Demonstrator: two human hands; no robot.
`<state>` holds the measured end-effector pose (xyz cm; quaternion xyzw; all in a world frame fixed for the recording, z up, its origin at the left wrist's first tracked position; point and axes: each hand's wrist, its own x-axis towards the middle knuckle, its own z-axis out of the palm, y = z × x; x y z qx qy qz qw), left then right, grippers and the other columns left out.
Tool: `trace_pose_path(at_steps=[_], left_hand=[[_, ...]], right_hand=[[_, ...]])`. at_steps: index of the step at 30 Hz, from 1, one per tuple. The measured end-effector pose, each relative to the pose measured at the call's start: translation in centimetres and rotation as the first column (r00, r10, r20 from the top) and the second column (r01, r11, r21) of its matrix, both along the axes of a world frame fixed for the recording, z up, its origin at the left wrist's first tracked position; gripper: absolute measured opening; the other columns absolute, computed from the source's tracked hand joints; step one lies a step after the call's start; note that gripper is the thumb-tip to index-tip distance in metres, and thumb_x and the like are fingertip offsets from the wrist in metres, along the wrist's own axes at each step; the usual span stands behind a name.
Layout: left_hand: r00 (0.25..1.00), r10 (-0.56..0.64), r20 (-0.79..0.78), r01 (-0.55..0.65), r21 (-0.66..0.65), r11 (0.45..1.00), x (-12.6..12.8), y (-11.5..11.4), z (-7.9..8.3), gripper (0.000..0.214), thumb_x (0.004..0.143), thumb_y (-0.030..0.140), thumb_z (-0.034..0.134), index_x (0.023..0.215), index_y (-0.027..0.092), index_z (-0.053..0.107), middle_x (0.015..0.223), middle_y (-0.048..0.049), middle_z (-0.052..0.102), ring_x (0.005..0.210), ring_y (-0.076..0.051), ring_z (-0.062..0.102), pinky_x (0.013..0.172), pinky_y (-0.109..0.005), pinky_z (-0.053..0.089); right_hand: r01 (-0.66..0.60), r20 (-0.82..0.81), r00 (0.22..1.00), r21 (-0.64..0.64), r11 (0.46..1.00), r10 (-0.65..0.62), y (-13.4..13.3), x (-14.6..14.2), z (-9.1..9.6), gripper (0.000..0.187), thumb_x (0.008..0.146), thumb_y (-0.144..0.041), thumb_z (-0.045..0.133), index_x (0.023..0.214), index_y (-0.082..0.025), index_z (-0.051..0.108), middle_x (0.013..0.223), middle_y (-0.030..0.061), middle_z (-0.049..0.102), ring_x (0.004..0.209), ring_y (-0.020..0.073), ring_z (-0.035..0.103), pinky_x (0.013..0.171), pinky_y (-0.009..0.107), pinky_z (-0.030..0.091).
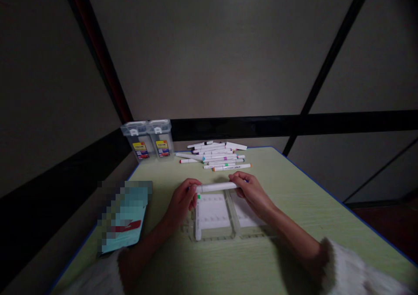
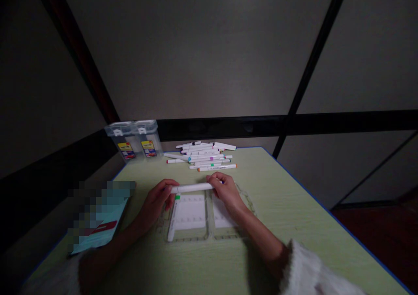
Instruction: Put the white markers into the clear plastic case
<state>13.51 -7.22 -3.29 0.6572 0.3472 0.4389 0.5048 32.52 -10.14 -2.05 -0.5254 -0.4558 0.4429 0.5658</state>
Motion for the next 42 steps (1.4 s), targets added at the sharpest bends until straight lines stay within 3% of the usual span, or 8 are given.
trace_pose_path(at_steps=[9,25,42], left_hand=[[0.998,0.056,-0.018,-0.055,0.015,0.998,0.28,-0.31,0.31,0.042,0.076,0.054,0.039,0.078,0.014,0.051,0.043,0.0088,0.034,0.034,-0.005,0.028,0.035,-0.018,0.021],[0.993,0.051,-0.104,-0.048,0.033,0.998,0.25,-0.11,0.41,0.034,0.077,0.046,0.038,0.068,0.014,0.049,0.041,0.009,0.034,0.034,-0.006,0.031,0.037,-0.019,0.025],[0.985,0.049,-0.168,-0.036,0.076,0.996,0.04,0.14,-0.13,0.03,0.079,0.039,0.035,0.067,0.015,0.048,0.04,0.0086,0.035,0.036,-0.007,0.034,0.039,-0.02,0.027]], right_hand=[[-0.025,0.064,0.998,0.014,1.0,0.024,-0.27,-0.23,0.09,0.027,0.068,-0.037,0.054,0.052,-0.018,0.042,0.042,-0.0079,0.031,0.038,0.0056,0.023,0.039,0.022,0.015],[-0.047,0.223,0.974,0.021,0.999,0.041,-0.27,-0.1,0.14,0.026,0.071,-0.037,0.049,0.054,-0.018,0.044,0.042,-0.0068,0.033,0.041,0.0069,0.027,0.041,0.023,0.017],[-0.076,0.255,0.964,-0.012,0.997,0.077,-0.37,-0.12,0.12,0.027,0.073,-0.035,0.045,0.053,-0.017,0.045,0.039,-0.0064,0.036,0.038,0.0069,0.029,0.043,0.023,0.02]])
